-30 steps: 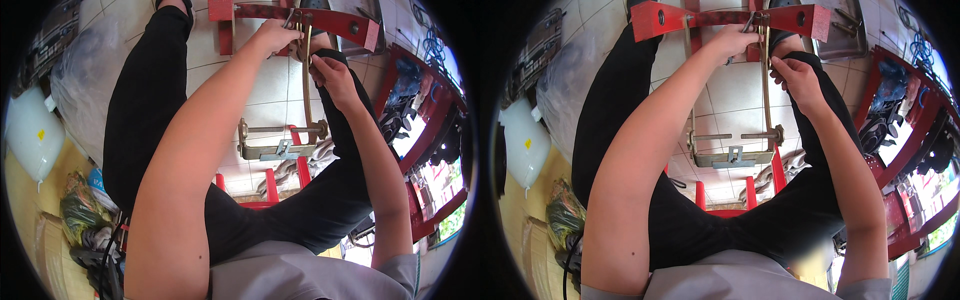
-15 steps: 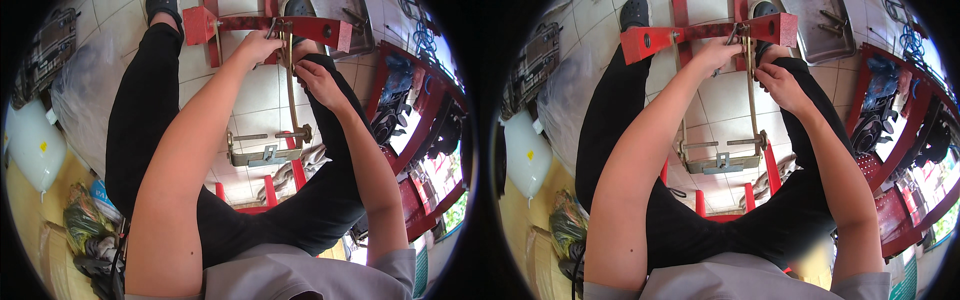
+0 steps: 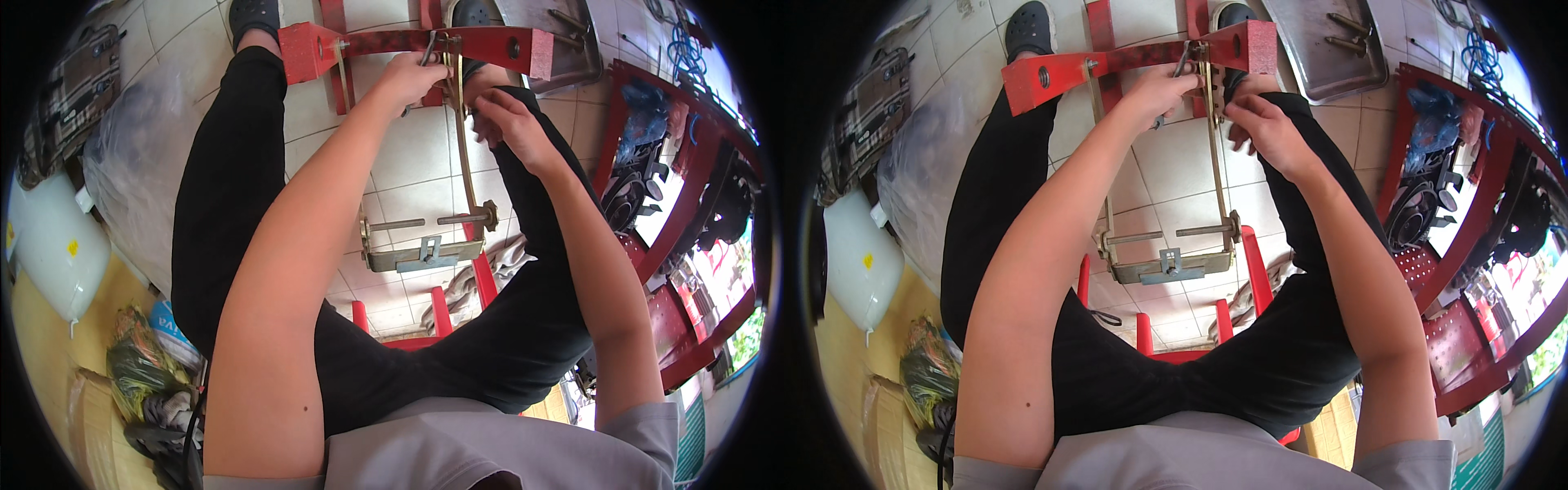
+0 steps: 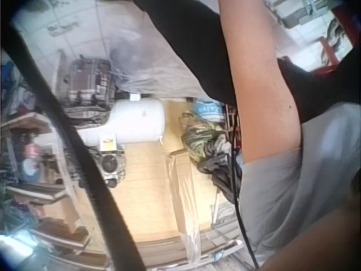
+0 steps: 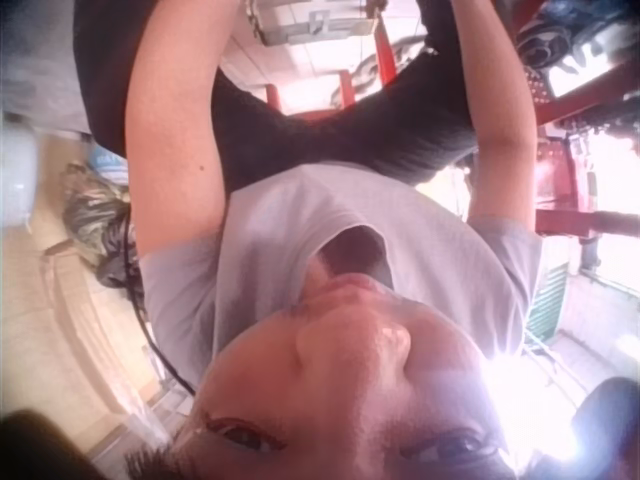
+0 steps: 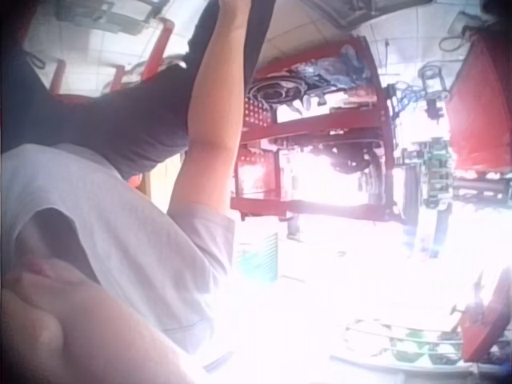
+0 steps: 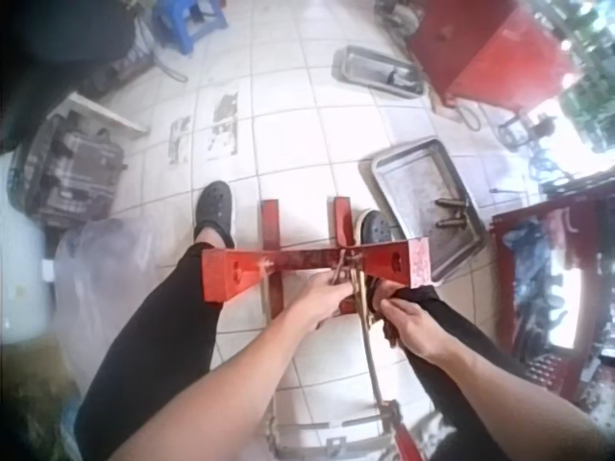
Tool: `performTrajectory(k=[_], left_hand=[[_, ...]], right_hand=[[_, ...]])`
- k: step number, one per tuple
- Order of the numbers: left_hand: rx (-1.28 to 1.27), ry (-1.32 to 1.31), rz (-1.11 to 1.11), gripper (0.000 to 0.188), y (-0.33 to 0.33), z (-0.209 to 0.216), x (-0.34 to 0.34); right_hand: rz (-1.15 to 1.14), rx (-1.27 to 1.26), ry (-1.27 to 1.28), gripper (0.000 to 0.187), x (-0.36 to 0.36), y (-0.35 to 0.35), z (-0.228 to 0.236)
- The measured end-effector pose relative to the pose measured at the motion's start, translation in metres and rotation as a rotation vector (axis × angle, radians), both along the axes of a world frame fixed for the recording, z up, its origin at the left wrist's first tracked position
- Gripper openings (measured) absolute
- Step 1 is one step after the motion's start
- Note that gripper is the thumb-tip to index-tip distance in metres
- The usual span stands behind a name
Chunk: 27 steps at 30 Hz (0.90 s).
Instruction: The person sits on a low stool and assembles a metal frame structure using a red metal stand as a jig. They insert metal rods into the frame, secure them with bolts, and tighten the connections using a wrench. The person repeatedly adjusts the frame and tightens bolts to ensure the assembly is secure.
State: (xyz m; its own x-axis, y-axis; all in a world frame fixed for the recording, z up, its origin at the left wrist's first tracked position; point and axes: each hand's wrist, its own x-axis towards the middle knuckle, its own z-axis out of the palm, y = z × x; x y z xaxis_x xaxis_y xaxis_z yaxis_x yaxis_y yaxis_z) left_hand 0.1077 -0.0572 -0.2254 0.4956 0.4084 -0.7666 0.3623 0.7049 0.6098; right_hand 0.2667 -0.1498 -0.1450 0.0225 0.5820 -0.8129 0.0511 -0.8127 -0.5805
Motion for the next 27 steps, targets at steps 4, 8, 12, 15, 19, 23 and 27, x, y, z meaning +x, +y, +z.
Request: performTrajectory(k=[4, 8, 12, 15, 19, 23, 27], left_hand=[[-0.025, -0.016, -0.002, 0.016, 0.001, 0.001, 0.001], [-0.013, -0.015, -0.003, 0.016, 0.001, 0.008, 0.003], [-0.039, 0.005, 0.010, 0.020, 0.001, 0.003, 0.001], [-0.059, 0.005, -0.001, 0.022, 0.003, 0.002, 0.001], [-0.052, -0.008, 0.007, 0.021, 0.001, 0.001, 0.001], [-0.070, 0.001, 0.033, 0.022, 0.001, 0.002, 0.002], [-0.059, 0.007, 0.033, 0.023, 0.000, 0.002, 0.002]], right_hand=[[0.117, 0.161, 0.116, 0.026, 0.007, -0.006, -0.012], [0.089, 0.080, 0.115, 0.027, 0.011, -0.009, -0.018], [0.092, 0.033, 0.006, 0.033, -0.002, -0.002, -0.012], [0.130, -0.032, -0.041, 0.035, -0.007, -0.001, -0.011], [0.042, -0.038, -0.019, 0.029, -0.005, -0.002, -0.005], [0.073, 0.115, 0.019, 0.027, -0.001, -0.009, -0.013], [0.173, 0.107, -0.033, 0.031, -0.001, -0.007, -0.013]])
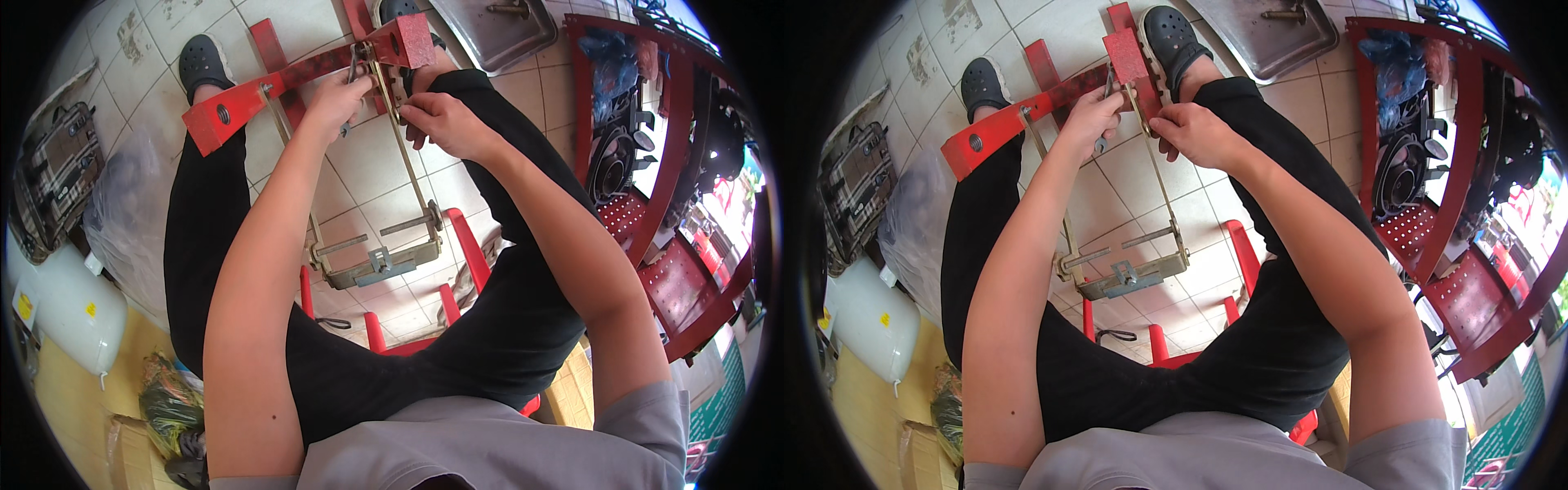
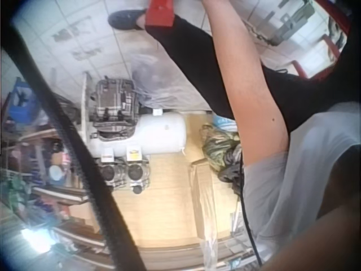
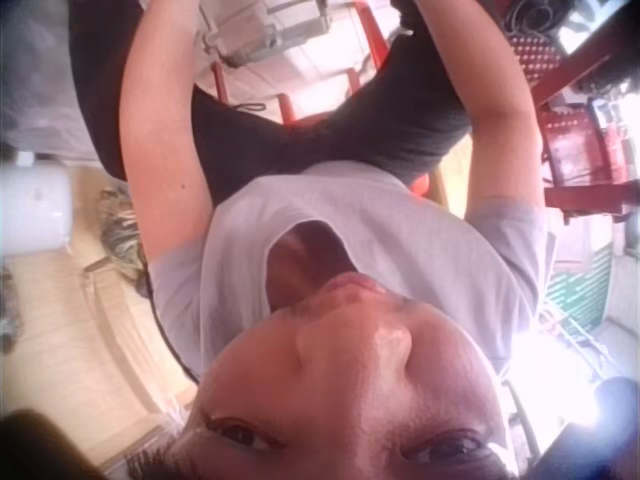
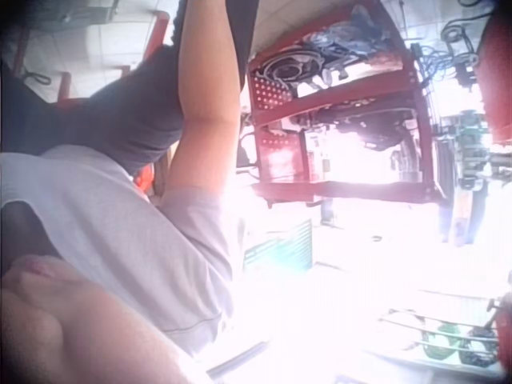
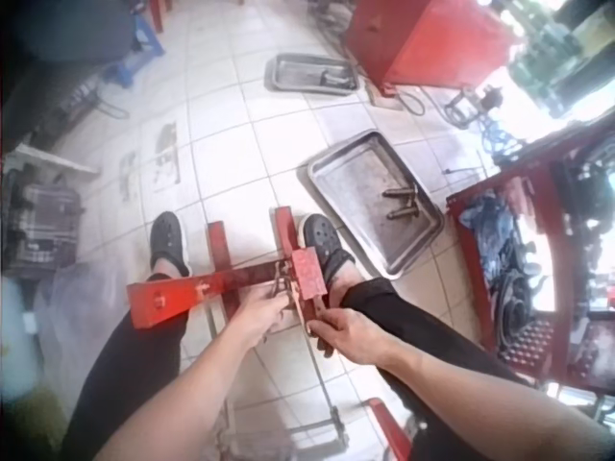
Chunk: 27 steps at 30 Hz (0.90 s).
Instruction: The person sits on a low stool and assembles a metal frame structure using a red metal stand as a jig. They insert metal rods into the frame, secure them with bolts, and tighten the connections using a wrench. The person repeatedly adjusts the frame and tightens bolts to ensure the assembly is secure.
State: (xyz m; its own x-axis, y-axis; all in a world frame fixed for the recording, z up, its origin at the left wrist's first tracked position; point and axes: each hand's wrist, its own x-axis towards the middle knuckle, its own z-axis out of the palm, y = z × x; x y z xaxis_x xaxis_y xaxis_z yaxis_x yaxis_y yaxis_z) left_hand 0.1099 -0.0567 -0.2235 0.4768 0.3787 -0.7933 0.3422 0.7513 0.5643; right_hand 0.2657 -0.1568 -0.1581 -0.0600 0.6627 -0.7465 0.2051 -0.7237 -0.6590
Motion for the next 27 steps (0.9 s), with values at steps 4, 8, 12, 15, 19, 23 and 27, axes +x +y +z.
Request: performTrajectory(k=[4, 8, 12, 15, 19, 23, 27], left_hand=[[-0.011, -0.025, 0.009, 0.013, 0.001, 0.000, -0.001], [-0.001, -0.025, 0.008, 0.013, 0.002, -0.002, -0.002], [0.016, -0.026, -0.008, 0.014, 0.001, -0.001, -0.001], [0.018, -0.014, -0.023, 0.022, 0.000, 0.000, -0.001], [0.009, -0.009, -0.015, 0.027, -0.001, 0.001, 0.000], [0.020, -0.015, -0.025, 0.027, -0.001, 0.004, 0.001], [0.018, -0.029, -0.008, 0.017, 0.000, 0.002, 0.000]], right_hand=[[0.027, -0.096, -0.021, 0.036, -0.003, 0.005, 0.002], [-0.007, -0.100, -0.038, 0.033, -0.008, 0.004, 0.007], [0.016, 0.036, -0.089, 0.025, -0.008, -0.004, 0.000], [-0.033, 0.137, -0.082, 0.020, -0.009, -0.012, -0.007], [-0.128, 0.256, -0.064, 0.019, -0.012, -0.018, -0.013], [-0.181, 0.143, 0.066, 0.018, -0.007, -0.017, -0.013], [-0.138, -0.043, 0.063, 0.028, -0.005, -0.008, -0.005]])
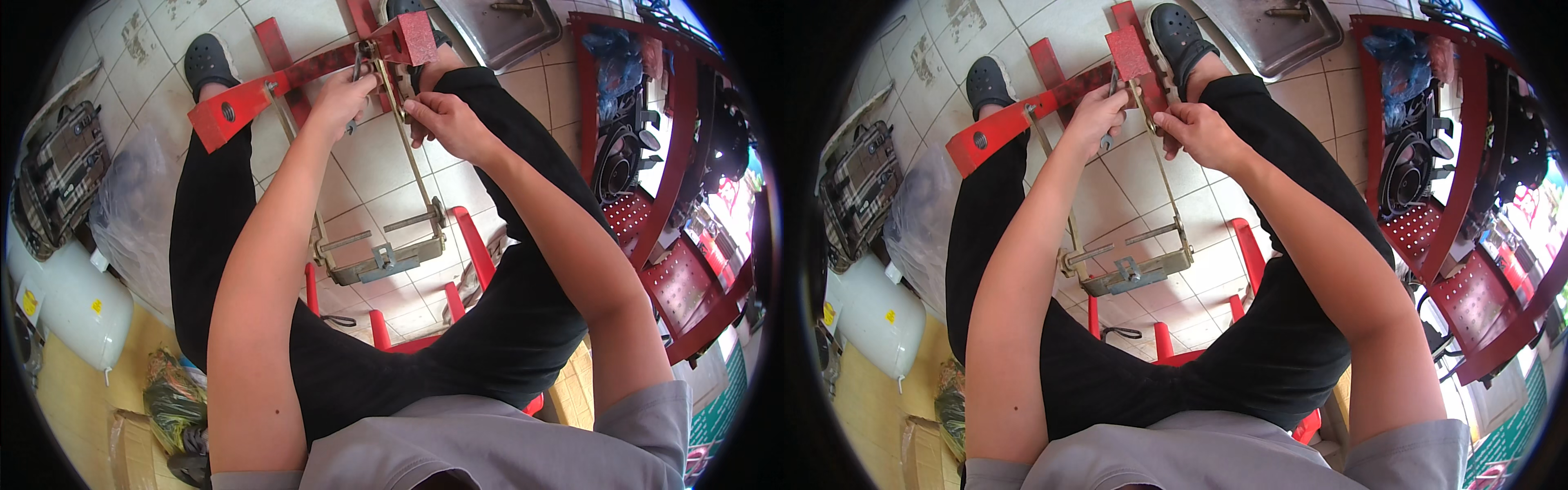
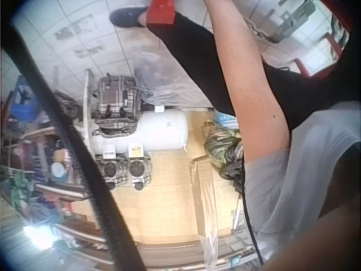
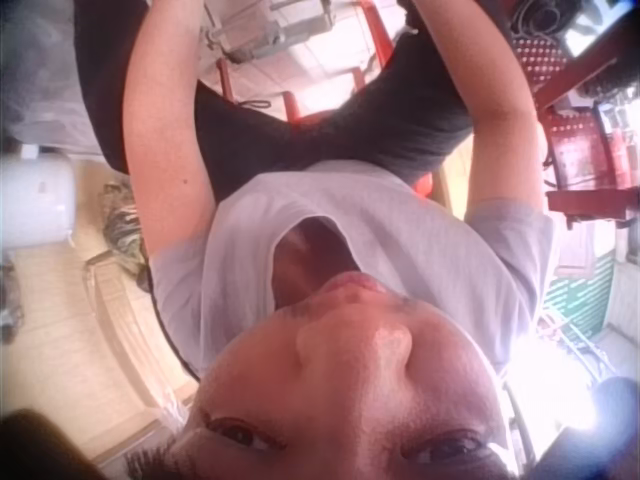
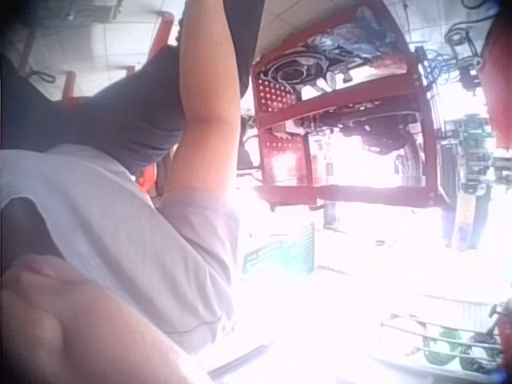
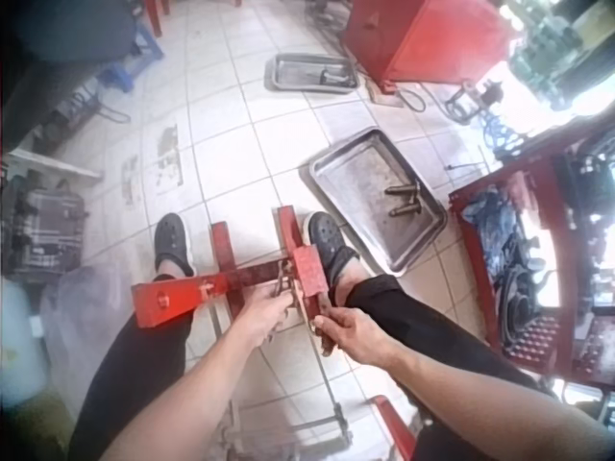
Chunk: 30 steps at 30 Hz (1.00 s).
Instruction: The person sits on a low stool and assembles a metal frame structure using a red metal stand as a jig. They insert metal rods into the frame, secure them with bolts, and tighten the connections using a wrench. The person repeatedly adjusts the frame and tightens bolts to ensure the assembly is secure.
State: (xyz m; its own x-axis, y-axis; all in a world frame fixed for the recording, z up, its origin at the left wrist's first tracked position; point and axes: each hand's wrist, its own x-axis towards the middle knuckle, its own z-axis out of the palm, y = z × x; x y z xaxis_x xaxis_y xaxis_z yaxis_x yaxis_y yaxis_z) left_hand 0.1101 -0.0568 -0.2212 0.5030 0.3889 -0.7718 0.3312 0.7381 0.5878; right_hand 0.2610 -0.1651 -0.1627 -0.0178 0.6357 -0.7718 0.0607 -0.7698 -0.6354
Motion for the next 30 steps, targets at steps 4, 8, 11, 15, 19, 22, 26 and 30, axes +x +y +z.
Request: performTrajectory(k=[4, 8, 11, 15, 19, 22, 26, 30], left_hand=[[-0.011, -0.002, 0.036, 0.014, 0.000, -0.005, 0.000], [-0.008, 0.015, 0.002, 0.016, 0.001, -0.005, -0.001], [0.000, 0.024, -0.013, 0.023, -0.003, -0.003, 0.000], [0.002, 0.030, -0.009, 0.022, 0.000, -0.001, 0.000], [-0.001, 0.014, -0.004, 0.020, -0.001, -0.003, -0.001], [-0.003, 0.000, 0.025, 0.018, -0.001, -0.002, 0.000], [0.005, 0.050, 0.016, 0.017, -0.003, -0.002, 0.000], [0.013, 0.041, 0.080, 0.017, -0.005, -0.002, -0.001]], right_hand=[[0.036, -0.111, -0.030, 0.035, -0.002, 0.005, 0.002], [-0.100, -0.049, 0.036, 0.033, 0.003, 0.002, 0.004], [-0.027, 0.055, 0.074, 0.023, 0.003, -0.005, -0.006], [0.053, 0.023, 0.056, 0.019, 0.003, 0.002, 0.001], [0.032, 0.122, 0.004, 0.020, -0.005, -0.004, -0.009], [0.022, 0.134, -0.020, 0.021, -0.007, -0.003, -0.009], [-0.058, 0.021, 0.023, 0.021, -0.008, 0.000, -0.001], [-0.212, -0.074, 0.124, 0.025, -0.010, 0.005, 0.004]])
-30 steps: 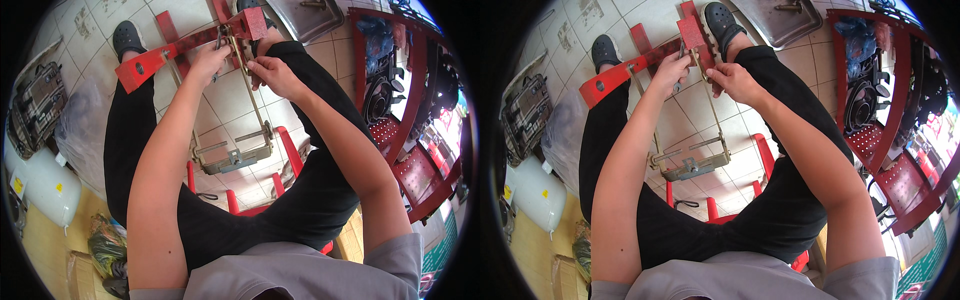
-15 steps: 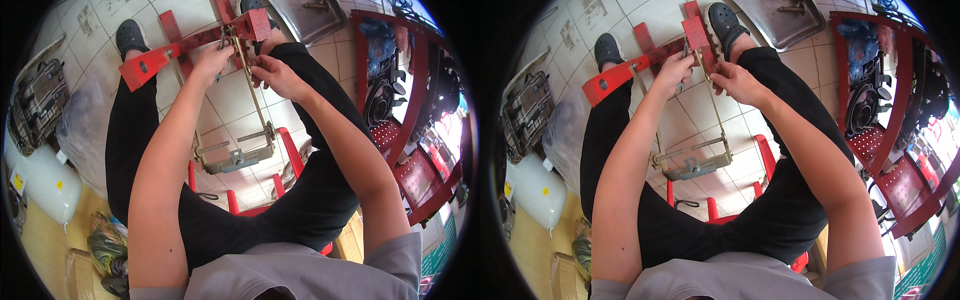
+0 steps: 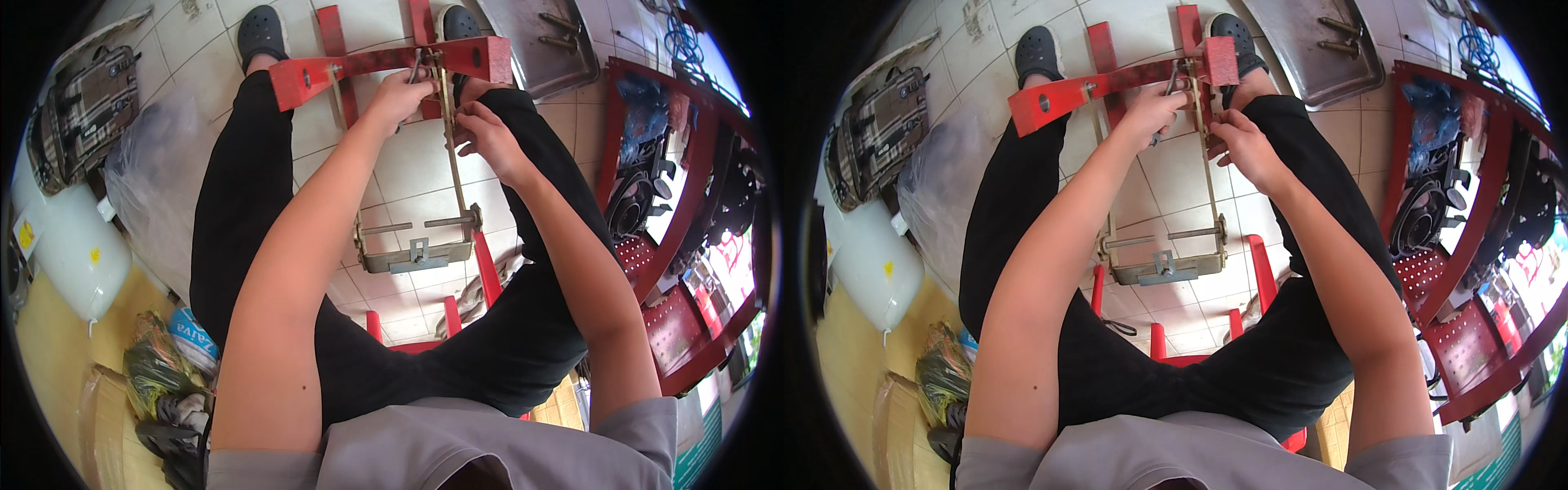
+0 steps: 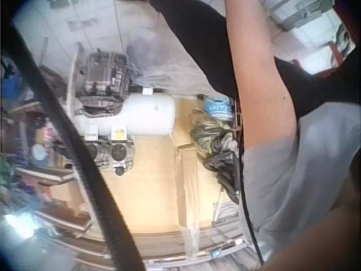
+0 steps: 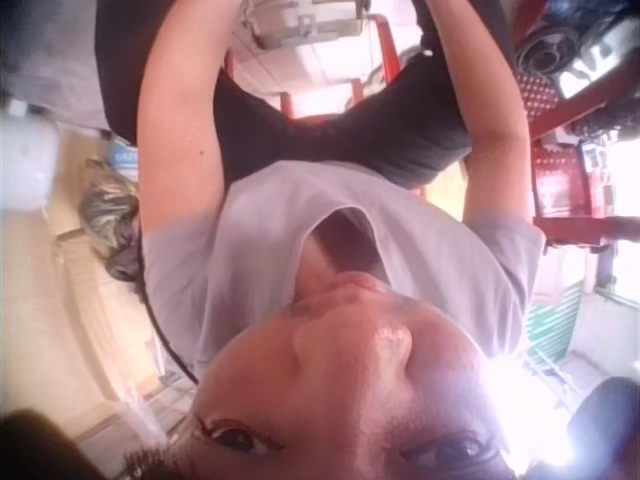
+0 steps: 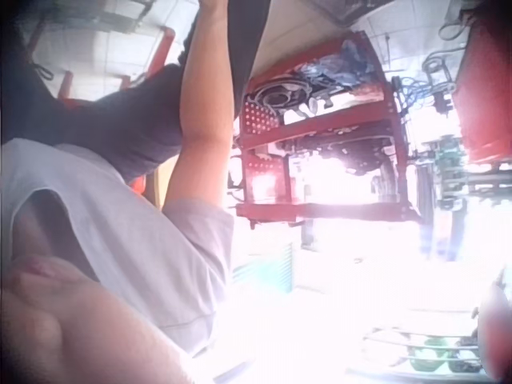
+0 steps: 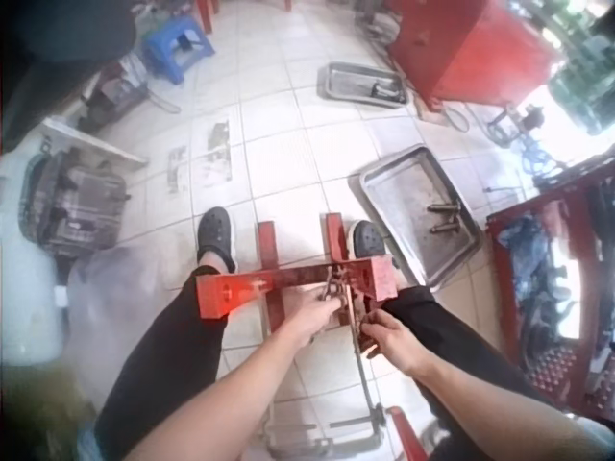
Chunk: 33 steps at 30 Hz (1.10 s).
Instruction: The person sits on a low stool and assembles a metal frame structure using a red metal stand as a jig. They insert metal rods into the frame, secure them with bolts, and tighten the connections using a wrench. The person repeatedly adjusts the frame and tightens bolts to ensure the assembly is secure.
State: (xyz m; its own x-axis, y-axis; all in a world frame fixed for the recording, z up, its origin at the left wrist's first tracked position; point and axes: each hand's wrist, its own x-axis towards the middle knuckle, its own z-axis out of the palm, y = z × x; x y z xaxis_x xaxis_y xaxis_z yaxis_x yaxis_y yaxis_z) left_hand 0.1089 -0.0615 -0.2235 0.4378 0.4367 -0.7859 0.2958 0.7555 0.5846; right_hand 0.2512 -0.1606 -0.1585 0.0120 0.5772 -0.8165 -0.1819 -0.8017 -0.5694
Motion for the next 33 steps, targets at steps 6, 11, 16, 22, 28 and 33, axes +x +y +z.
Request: performTrajectory(k=[6, 11, 16, 22, 28, 33], left_hand=[[0.021, 0.022, -0.020, 0.027, -0.001, 0.006, 0.001], [-0.029, 0.031, -0.088, 0.031, 0.002, 0.012, -0.006], [0.095, 0.192, -0.179, 0.043, 0.011, 0.025, -0.011], [0.276, 0.286, -0.301, 0.044, 0.020, 0.085, -0.027], [0.528, 0.258, -0.356, 0.034, -0.017, 0.186, -0.081], [0.469, 0.064, -0.317, 0.033, -0.094, 0.277, -0.142]], right_hand=[[0.026, -0.016, -0.039, 0.031, 0.000, 0.001, -0.002], [0.061, 0.001, -0.161, 0.044, 0.003, 0.001, 0.000], [0.083, 0.034, -0.328, 0.049, 0.017, 0.008, 0.017], [-0.060, 0.213, -0.414, 0.042, 0.040, 0.003, 0.078], [-0.206, 0.330, -0.341, 0.028, 0.023, -0.062, 0.136], [-0.067, 0.553, -0.675, 0.025, -0.011, -0.129, 0.157]])
